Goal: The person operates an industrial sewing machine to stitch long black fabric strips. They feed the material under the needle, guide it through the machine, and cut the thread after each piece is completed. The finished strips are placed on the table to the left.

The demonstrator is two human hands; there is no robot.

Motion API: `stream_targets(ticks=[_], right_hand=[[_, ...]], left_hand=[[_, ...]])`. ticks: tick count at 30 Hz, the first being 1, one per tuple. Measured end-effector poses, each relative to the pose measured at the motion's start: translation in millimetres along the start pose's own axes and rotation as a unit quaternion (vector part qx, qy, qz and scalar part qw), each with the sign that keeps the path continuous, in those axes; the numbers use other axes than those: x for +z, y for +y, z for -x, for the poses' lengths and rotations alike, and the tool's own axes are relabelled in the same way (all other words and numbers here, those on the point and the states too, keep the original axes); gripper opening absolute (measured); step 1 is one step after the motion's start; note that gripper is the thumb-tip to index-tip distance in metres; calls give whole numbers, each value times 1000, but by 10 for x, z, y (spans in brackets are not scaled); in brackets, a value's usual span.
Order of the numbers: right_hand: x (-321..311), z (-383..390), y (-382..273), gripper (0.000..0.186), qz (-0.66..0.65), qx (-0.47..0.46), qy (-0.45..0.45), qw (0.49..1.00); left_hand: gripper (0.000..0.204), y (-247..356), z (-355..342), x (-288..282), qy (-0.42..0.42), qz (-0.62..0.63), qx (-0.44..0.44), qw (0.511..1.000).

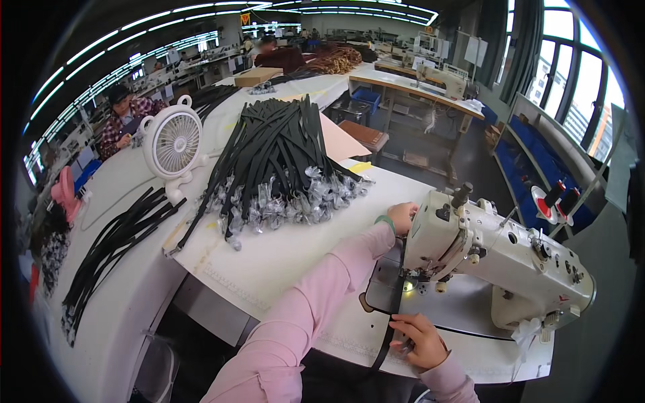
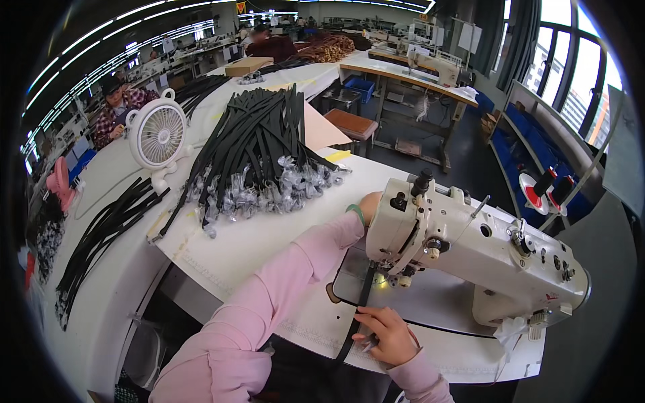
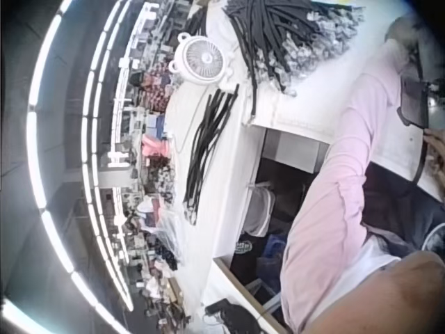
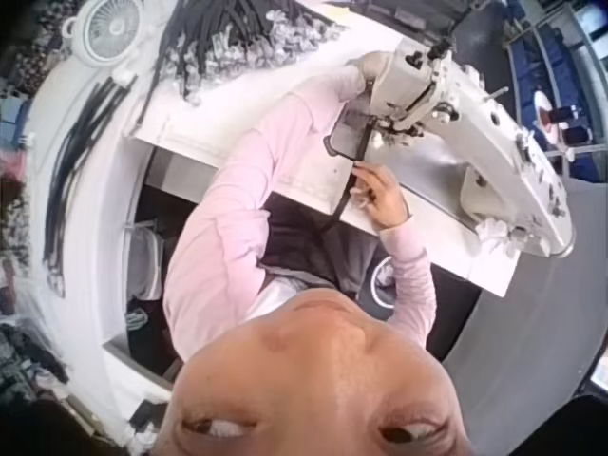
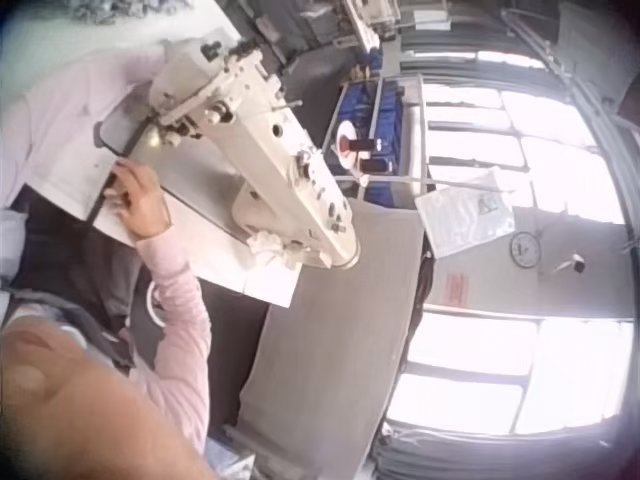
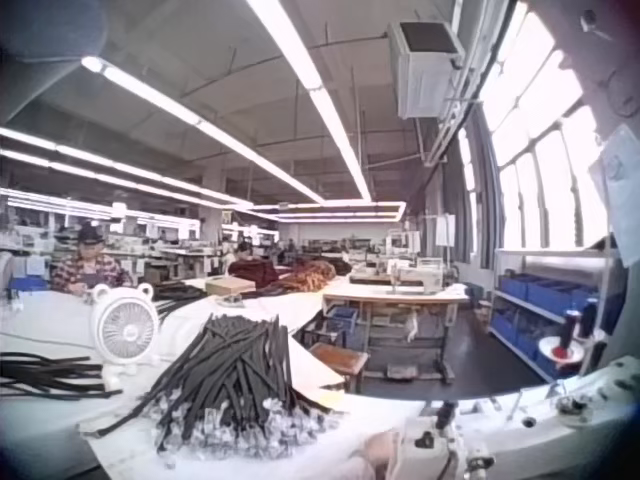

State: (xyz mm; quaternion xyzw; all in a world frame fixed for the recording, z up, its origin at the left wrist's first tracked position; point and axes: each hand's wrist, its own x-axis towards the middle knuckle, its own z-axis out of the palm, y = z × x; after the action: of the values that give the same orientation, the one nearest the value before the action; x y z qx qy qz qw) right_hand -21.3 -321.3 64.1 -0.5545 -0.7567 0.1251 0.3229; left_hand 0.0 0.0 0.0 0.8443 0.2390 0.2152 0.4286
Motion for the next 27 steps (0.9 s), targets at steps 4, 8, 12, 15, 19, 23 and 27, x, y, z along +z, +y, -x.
stream_targets(ticks=[4, 8, 12, 15, 19, 23, 27], right_hand=[[-124, 53, 152, 27, -43, 62, 77, 994], [65, 226, 214, 13, -65, 169, 135, 974], [79, -48, 69, 19, 153, 216, 144, 954], [64, -318, 1, 23, 297, 92, 186, 932], [250, -524, 133, 18, 382, 99, 138, 908], [386, -719, 227, 15, 394, 86, 141, 904], [354, -720, 256, 17, 338, 66, 165, 924]], left_hand=[[56, 308, 172, -312, -55, 507, 46, 859], [28, 286, 956, -653, 23, 539, -82, 838], [36, 248, 1816, -642, -11, 567, -79, 820], [44, 481, 2126, -558, -15, 551, -88, 830], [47, 565, 2151, -506, -22, 502, -67, 862], [49, 565, 2171, -491, -46, 429, -56, 900], [51, 550, 2197, -488, -42, 410, -46, 910]])
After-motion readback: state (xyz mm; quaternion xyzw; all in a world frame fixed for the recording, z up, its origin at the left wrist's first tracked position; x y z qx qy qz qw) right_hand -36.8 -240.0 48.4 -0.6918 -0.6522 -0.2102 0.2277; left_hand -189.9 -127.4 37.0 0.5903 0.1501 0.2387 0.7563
